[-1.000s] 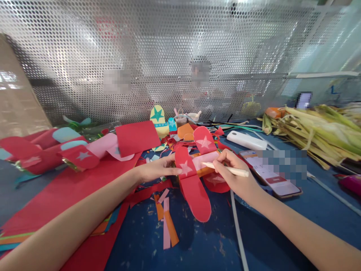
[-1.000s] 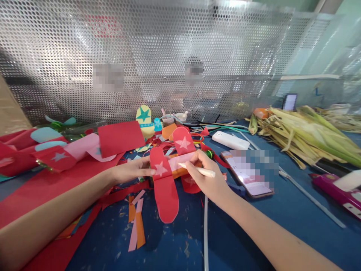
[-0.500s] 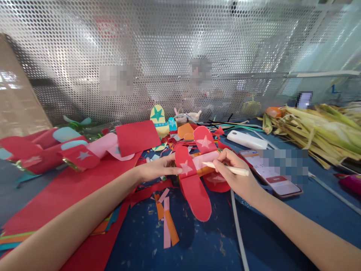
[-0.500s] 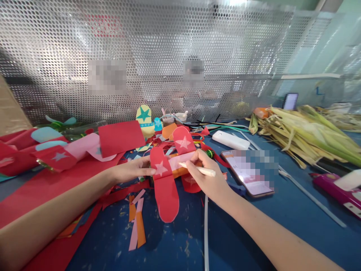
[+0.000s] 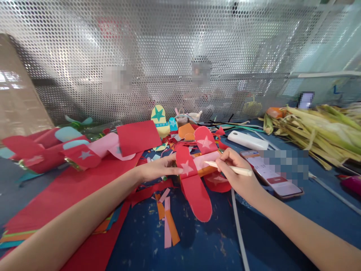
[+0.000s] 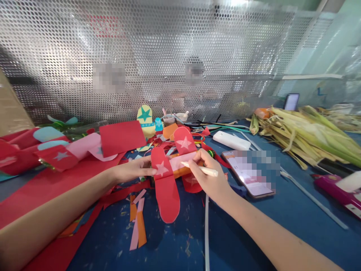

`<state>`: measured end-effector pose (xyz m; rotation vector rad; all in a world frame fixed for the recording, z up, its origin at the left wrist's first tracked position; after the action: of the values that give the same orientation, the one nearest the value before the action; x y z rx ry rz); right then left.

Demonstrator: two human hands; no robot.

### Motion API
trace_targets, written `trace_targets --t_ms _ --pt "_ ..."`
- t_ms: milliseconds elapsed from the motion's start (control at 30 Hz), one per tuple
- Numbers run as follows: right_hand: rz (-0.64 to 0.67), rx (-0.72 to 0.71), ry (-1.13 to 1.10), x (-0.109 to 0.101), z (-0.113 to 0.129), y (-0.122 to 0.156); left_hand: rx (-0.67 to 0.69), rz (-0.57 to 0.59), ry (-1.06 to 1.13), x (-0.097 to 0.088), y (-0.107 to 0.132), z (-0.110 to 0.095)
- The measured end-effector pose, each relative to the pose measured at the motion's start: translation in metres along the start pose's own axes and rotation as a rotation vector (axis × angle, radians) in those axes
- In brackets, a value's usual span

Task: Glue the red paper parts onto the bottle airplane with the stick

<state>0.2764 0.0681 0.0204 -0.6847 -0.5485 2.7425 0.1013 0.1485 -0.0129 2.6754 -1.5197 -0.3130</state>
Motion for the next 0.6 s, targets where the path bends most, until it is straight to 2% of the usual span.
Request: trace_targets --t_ms 367,600 --pt "-0.031 0.006 0.05 -0.004 -0.001 0.0 0.014 -0.019 0.018 0.0 -0.001 0.003" --pt "-0.104 -0.035 -0.25 -0.011 0.006 -0.004 0.017 -0.002 0.015 0.0 -0.001 0.004"
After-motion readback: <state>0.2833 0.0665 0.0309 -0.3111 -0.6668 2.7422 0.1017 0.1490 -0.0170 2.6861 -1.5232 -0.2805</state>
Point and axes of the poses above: each hand's wrist, its own y-axis away from the middle knuckle, its own x-axis out of the palm, z = x × y, the point moved 8 cm from there along -y, towards the middle knuckle
